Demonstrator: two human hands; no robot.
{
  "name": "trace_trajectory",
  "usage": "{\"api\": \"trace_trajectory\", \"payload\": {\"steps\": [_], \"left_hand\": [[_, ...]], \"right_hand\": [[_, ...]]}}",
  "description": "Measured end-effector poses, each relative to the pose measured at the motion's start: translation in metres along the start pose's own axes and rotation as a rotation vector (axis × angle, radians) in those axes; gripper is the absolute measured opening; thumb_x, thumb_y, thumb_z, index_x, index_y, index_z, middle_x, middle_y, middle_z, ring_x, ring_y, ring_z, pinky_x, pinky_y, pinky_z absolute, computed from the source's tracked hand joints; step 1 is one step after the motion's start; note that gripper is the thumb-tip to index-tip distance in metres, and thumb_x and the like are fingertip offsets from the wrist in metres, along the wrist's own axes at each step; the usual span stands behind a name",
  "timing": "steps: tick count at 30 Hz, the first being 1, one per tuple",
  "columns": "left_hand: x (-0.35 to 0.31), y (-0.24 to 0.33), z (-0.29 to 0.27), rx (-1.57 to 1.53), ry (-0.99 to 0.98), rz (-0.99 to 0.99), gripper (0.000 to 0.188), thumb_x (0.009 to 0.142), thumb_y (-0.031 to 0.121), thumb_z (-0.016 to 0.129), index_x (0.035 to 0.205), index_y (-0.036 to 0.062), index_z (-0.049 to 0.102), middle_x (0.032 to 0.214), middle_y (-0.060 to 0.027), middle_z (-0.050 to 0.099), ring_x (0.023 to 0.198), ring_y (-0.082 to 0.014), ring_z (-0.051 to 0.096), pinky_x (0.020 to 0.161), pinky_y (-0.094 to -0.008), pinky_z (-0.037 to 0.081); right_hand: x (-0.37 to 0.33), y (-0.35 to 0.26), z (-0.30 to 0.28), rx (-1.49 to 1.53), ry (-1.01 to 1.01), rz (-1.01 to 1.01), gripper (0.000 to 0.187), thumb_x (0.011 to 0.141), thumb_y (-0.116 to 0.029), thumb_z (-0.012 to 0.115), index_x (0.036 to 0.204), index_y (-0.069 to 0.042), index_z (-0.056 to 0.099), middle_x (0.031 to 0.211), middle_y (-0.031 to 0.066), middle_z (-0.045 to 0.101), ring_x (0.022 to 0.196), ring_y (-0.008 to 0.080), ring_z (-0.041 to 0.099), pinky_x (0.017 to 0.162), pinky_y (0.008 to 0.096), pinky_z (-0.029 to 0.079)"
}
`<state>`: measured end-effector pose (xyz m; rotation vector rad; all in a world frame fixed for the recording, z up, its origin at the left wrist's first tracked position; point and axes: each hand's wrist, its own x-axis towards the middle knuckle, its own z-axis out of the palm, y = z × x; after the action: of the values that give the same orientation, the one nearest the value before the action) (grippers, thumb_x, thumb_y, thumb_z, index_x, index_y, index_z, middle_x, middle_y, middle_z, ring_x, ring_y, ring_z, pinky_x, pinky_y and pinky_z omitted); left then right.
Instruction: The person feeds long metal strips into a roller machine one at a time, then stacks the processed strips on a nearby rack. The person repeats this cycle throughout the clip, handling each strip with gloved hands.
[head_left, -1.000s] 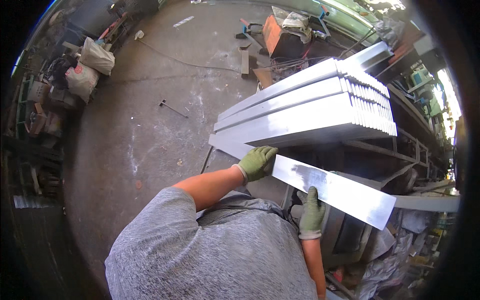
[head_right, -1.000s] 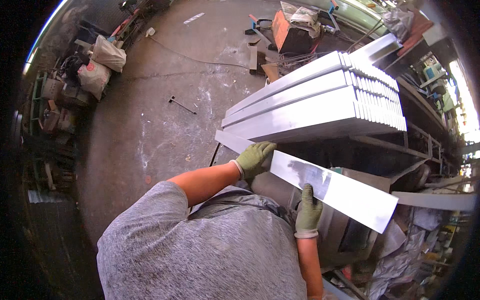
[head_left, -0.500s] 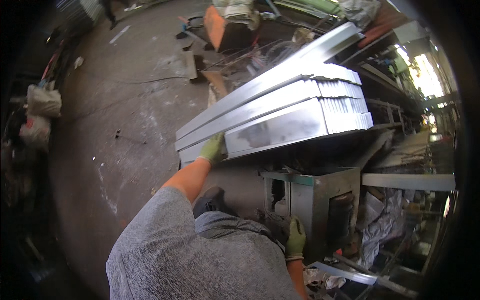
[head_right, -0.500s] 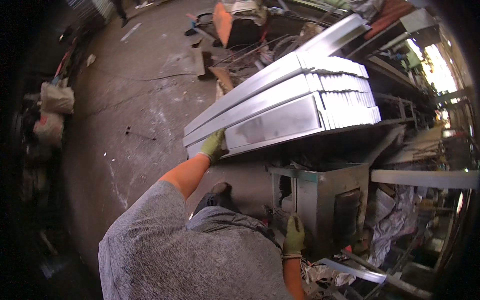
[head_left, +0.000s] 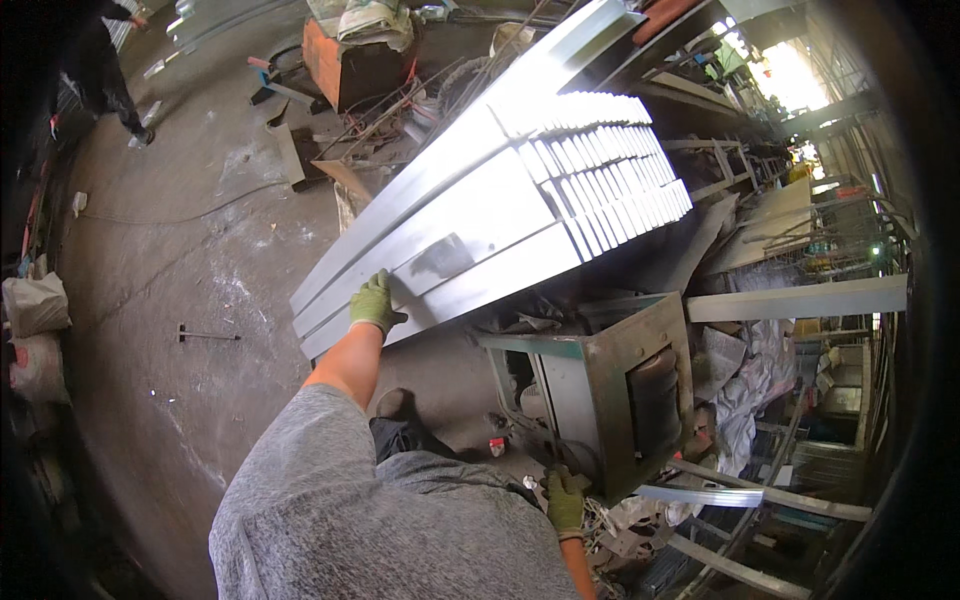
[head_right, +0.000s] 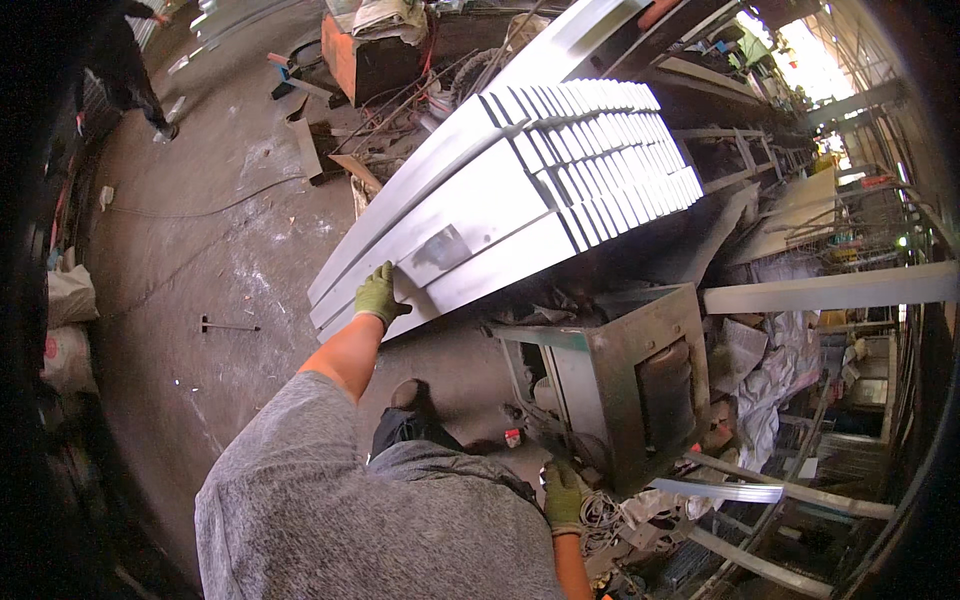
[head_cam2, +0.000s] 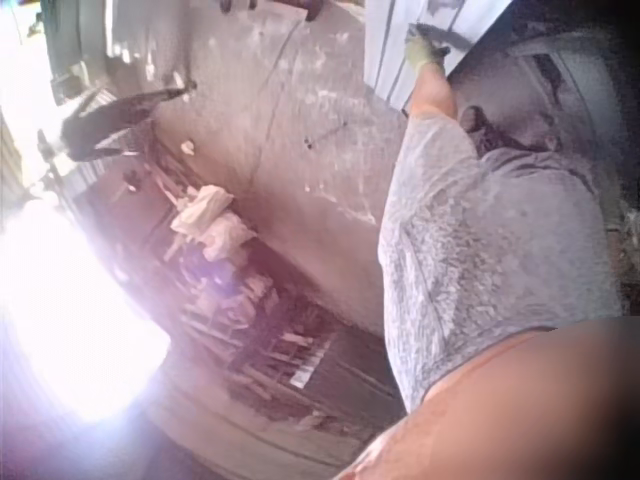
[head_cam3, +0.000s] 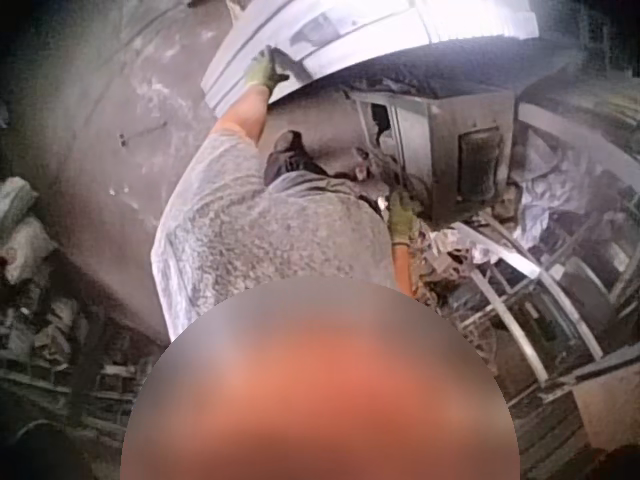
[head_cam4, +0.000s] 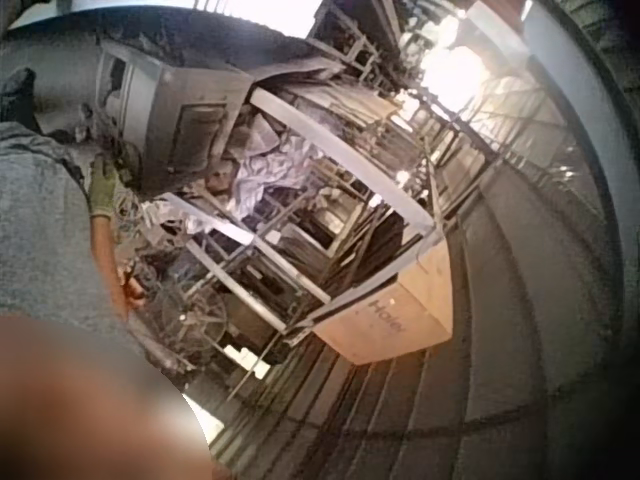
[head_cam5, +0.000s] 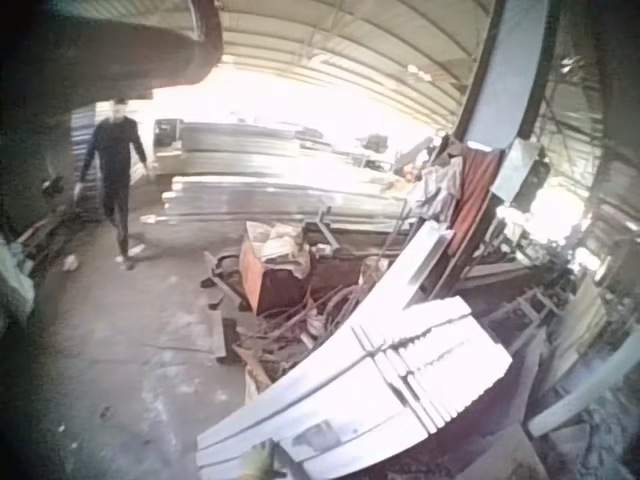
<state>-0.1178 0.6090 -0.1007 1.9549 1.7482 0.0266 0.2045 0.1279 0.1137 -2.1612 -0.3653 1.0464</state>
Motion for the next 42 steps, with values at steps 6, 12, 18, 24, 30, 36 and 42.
{"api": "trace_trajectory", "payload": {"steps": [6, 12, 18, 24, 30, 36, 42], "left_hand": [[0.002, 0.016, 0.014, -0.062, 0.116, 0.022, 0.076, 0.093, 0.026, 0.087, 0.157, 0.0096, 0.049, 0.148, -0.0194, 0.066, 0.129, -0.0430, 0.070, 0.105, -0.0561, 0.060], [0.029, 0.003, 0.001, -0.265, 0.111, 0.016, 0.024, 0.109, 0.025, 0.057, 0.119, 0.0113, 0.075, 0.124, -0.0271, 0.078, 0.118, -0.0511, 0.074, 0.100, -0.0616, 0.058], [0.036, 0.045, -0.006, -0.243, 0.083, -0.054, 0.033, 0.105, 0.031, 0.060, 0.126, 0.0115, 0.077, 0.129, -0.0288, 0.077, 0.120, -0.0526, 0.073, 0.104, -0.0589, 0.058], [0.000, 0.027, 0.056, -0.660, 0.254, -0.317, 0.044, 0.107, 0.026, 0.065, 0.144, 0.0030, 0.071, 0.151, -0.0277, 0.070, 0.142, -0.0444, 0.066, 0.120, -0.0511, 0.051], [-0.129, -0.041, 0.117, -0.391, -0.307, -0.133, 0.050, 0.114, 0.038, 0.058, 0.147, 0.0030, 0.073, 0.145, -0.0236, 0.077, 0.139, -0.0432, 0.069, 0.118, -0.0536, 0.050], [-0.224, -0.044, 0.174, 0.319, -0.479, 0.484, 0.046, 0.096, 0.032, 0.072, 0.131, 0.0045, 0.078, 0.127, -0.0271, 0.081, 0.124, -0.0453, 0.076, 0.109, -0.0518, 0.059], [-0.270, 0.012, 0.172, 0.201, -0.483, 0.312, 0.038, 0.090, 0.031, 0.072, 0.113, 0.0025, 0.083, 0.121, -0.0275, 0.082, 0.118, -0.0480, 0.077, 0.106, -0.0536, 0.060]], "right_hand": [[-0.002, 0.031, -0.008, -0.078, -0.006, 0.045, 0.046, 0.113, -0.030, 0.072, 0.148, -0.001, 0.072, 0.126, 0.0097, 0.081, 0.109, 0.0190, 0.073, 0.096, 0.0342, 0.059], [-0.005, 0.077, -0.020, -0.308, -0.039, 0.096, 0.049, 0.111, -0.034, 0.076, 0.148, -0.003, 0.074, 0.137, 0.0130, 0.080, 0.126, 0.0241, 0.075, 0.108, 0.0385, 0.057], [-0.016, 0.106, -0.029, -0.251, -0.081, 0.138, 0.058, 0.109, -0.040, 0.076, 0.153, -0.003, 0.071, 0.147, 0.0158, 0.077, 0.134, 0.0258, 0.072, 0.112, 0.0386, 0.055], [-0.028, 0.130, -0.029, -0.116, -0.058, 0.126, 0.062, 0.110, -0.044, 0.074, 0.155, -0.002, 0.069, 0.152, 0.0154, 0.074, 0.137, 0.0265, 0.071, 0.115, 0.0383, 0.054], [-0.055, 0.143, -0.031, -0.275, 0.025, 0.146, 0.061, 0.111, -0.047, 0.066, 0.156, -0.005, 0.068, 0.154, 0.0199, 0.072, 0.141, 0.0323, 0.070, 0.119, 0.0398, 0.052], [-0.052, 0.196, -0.078, -0.250, 0.046, 0.165, 0.060, 0.111, -0.046, 0.060, 0.153, -0.005, 0.070, 0.152, 0.0209, 0.073, 0.141, 0.0390, 0.068, 0.121, 0.0433, 0.051], [-0.059, 0.297, -0.159, -0.185, 0.166, 0.114, 0.060, 0.103, -0.054, 0.060, 0.138, -0.008, 0.077, 0.138, 0.0242, 0.078, 0.130, 0.0432, 0.072, 0.112, 0.0481, 0.055]]}}
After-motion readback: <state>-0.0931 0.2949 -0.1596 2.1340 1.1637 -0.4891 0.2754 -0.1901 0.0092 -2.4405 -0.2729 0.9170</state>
